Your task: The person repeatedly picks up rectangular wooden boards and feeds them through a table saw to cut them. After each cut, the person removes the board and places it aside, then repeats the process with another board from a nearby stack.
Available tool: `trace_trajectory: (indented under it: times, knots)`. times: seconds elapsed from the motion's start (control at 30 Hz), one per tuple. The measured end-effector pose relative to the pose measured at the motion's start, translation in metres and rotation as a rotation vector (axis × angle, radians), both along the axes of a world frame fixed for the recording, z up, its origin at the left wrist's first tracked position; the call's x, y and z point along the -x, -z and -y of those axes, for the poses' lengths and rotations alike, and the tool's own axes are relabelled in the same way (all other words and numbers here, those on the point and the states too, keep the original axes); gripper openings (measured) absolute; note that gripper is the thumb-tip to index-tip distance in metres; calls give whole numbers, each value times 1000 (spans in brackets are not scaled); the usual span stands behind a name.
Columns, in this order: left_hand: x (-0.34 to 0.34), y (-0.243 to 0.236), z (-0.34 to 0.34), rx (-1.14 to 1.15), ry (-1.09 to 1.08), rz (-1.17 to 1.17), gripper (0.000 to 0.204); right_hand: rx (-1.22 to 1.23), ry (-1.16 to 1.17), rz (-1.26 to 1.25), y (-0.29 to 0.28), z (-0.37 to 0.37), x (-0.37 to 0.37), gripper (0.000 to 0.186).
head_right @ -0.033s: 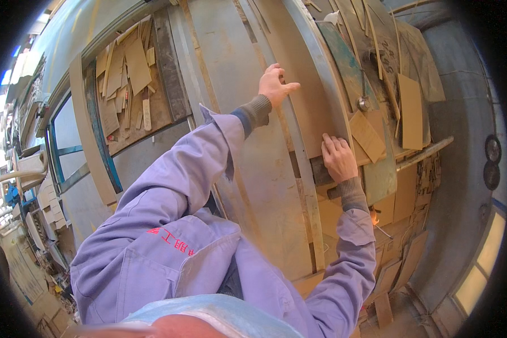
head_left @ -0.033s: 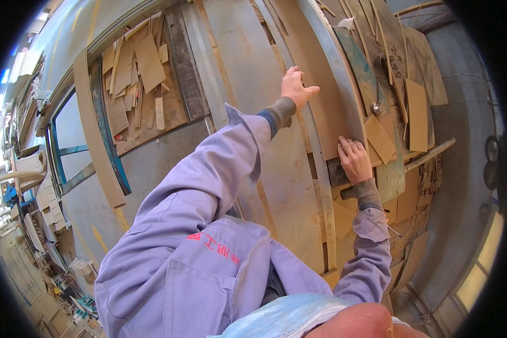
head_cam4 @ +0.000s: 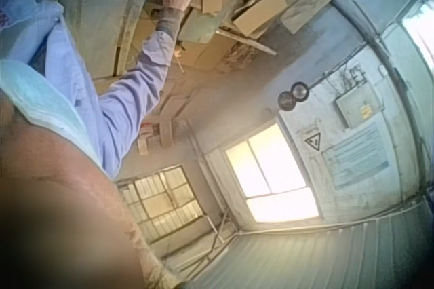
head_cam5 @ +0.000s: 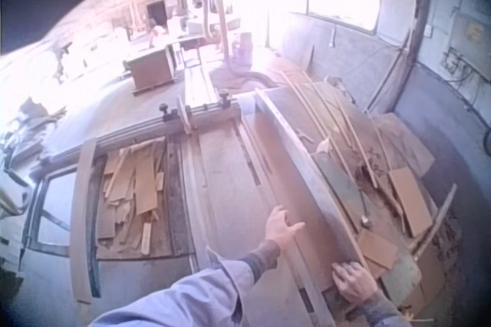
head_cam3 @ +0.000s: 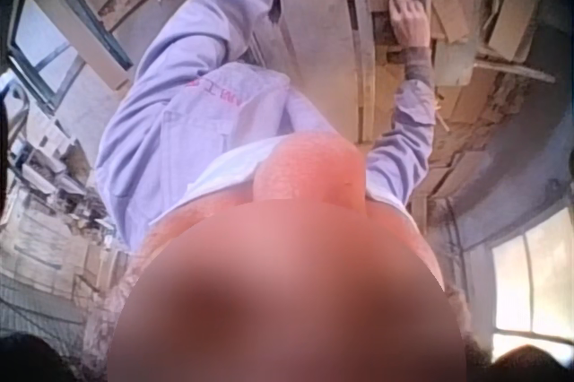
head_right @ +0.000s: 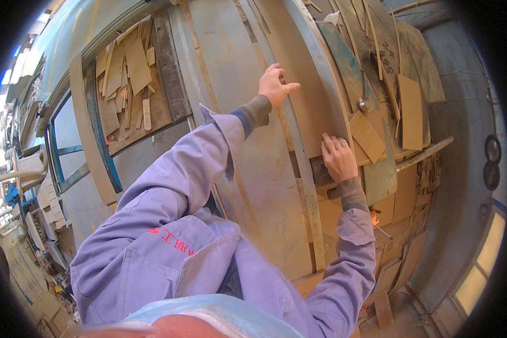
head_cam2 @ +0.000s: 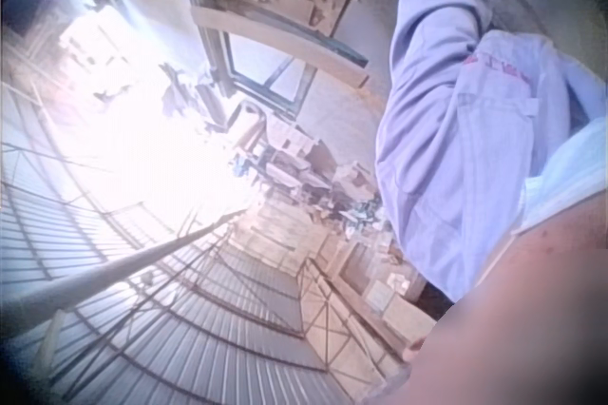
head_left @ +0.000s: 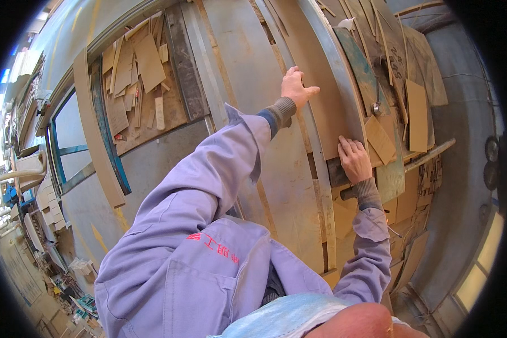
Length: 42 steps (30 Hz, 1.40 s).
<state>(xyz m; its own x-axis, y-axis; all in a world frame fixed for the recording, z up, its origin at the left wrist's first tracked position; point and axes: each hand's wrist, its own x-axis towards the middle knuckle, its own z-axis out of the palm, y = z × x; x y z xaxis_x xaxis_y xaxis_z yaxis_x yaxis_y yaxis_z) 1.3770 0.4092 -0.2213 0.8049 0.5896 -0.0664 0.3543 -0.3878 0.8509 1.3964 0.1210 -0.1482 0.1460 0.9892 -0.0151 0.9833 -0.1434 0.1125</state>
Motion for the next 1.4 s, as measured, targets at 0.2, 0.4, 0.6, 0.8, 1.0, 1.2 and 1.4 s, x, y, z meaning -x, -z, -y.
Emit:
trace_trajectory:
  times: [0.2, 0.4, 0.6, 0.8, 1.0, 1.2, 1.4]
  knots:
    - [30, -16, 12, 35, 45, 4, 68, -3, -1, 3, -15, -15, 2, 29]
    - [49, -27, 24, 164, 98, -41, 65, -1, -15, 14, -10, -37, -9, 29]
    - [36, -22, 20, 162, 49, -37, 66, 16, -17, 40, 5, -54, -23, 31]
    - [37, -16, 33, 228, 29, -20, 70, 21, -13, 50, 9, -40, -18, 32]
    - [56, -27, 74, 255, 20, -37, 70, 22, -7, 67, -2, 1, 5, 31]
    - [71, -40, 105, 222, 24, -28, 70, 19, -11, 62, -13, 29, 17, 31]
    - [80, -49, 95, 427, -2, 4, 59, 16, -26, 77, -10, 29, 13, 29]
